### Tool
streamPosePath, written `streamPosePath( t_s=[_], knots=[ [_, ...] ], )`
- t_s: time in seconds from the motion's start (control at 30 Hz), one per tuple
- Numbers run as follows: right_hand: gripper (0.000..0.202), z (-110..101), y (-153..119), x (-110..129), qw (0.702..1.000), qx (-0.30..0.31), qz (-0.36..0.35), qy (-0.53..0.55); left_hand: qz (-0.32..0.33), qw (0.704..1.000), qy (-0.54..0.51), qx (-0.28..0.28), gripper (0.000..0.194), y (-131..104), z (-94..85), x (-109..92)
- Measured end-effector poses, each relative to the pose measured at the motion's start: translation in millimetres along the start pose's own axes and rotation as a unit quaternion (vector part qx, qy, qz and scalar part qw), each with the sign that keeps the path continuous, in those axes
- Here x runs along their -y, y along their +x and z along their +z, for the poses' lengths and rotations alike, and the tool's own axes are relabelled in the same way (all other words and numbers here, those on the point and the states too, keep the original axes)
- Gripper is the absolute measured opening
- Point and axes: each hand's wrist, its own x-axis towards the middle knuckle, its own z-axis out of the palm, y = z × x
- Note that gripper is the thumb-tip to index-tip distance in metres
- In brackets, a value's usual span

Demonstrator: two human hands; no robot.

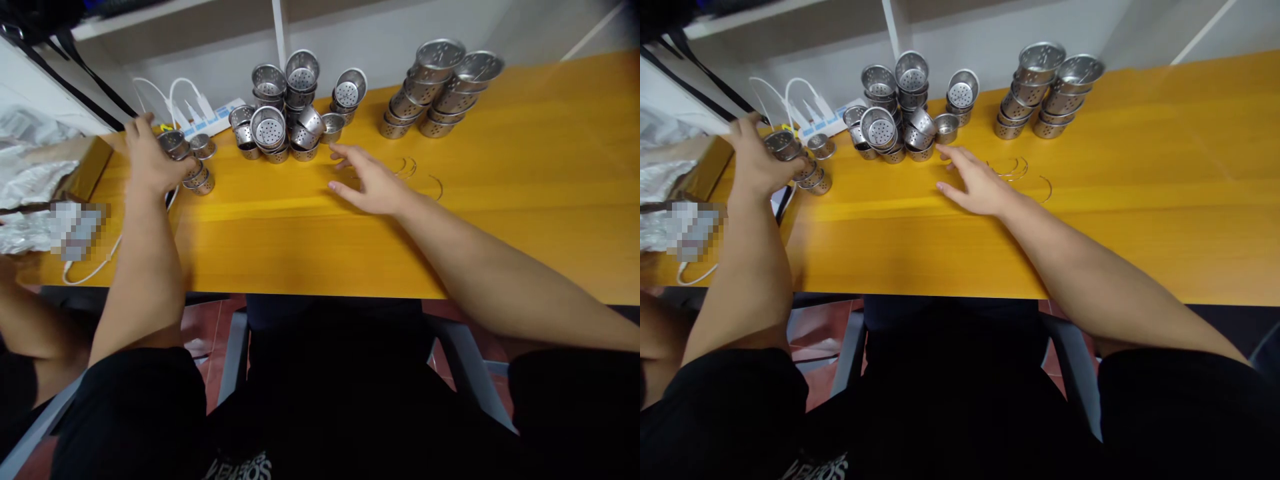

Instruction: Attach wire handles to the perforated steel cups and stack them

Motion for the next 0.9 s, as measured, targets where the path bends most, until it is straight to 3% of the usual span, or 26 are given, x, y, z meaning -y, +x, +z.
streamPosePath(
  t_s=[0.03, 0.1, 0.2, 0.23, 0.3, 0.37, 0.4, 0.5, 0.63, 0.7, 0.77, 0.9],
  knots=[
    [0.106, 0, 0, 0, 1.0, 0.0, -0.003, 0.0, 0.029, 0.998, 0.038, -0.048, 0.12, -1, 2.0, -13],
    [0.104, 0, 0, -1, 1.0, -0.002, -0.013, 0.0, 0.079, 0.995, 0.036, -0.056, 0.109, -4, 12.3, -44],
    [0.102, -1, -1, -1, 1.0, -0.008, -0.021, -0.002, 0.123, 0.992, -0.006, -0.003, 0.093, -5, 47.7, -78],
    [0.101, -2, -1, 0, 1.0, -0.009, -0.019, -0.003, 0.101, 0.994, -0.02, 0.029, 0.098, -2, 64.5, -81],
    [0.1, -3, -2, 0, 1.0, -0.008, -0.015, -0.004, -0.007, 0.995, -0.062, 0.077, 0.115, 12, 102.6, -70],
    [0.099, -5, -2, 1, 1.0, -0.007, -0.016, -0.003, -0.036, 0.991, -0.111, 0.07, 0.116, 33, 140.9, -44],
    [0.099, -5, -2, 1, 1.0, -0.008, -0.019, -0.002, -0.037, 0.989, -0.111, 0.088, 0.125, 44, 157.7, -30],
    [0.097, -6, -3, 0, 1.0, -0.008, -0.023, -0.004, -0.108, 0.983, -0.012, 0.147, 0.175, 67, 190.1, 0],
    [0.095, -7, -3, -1, 1.0, 0.013, -0.016, -0.007, -0.206, 0.974, 0.008, 0.089, 0.217, 74, 194.1, 3],
    [0.096, -6, -3, 0, 1.0, 0.021, -0.018, -0.007, -0.223, 0.972, -0.002, 0.072, 0.235, 78, 191.8, 2],
    [0.096, -6, -3, 0, 1.0, 0.024, -0.019, -0.007, -0.222, 0.972, -0.019, 0.074, 0.23, 84, 194.5, 5],
    [0.096, -5, -4, -2, 1.0, 0.028, -0.011, -0.001, -0.231, 0.972, -0.045, 0.019, 0.198, 92, 207.5, 14]
  ],
)
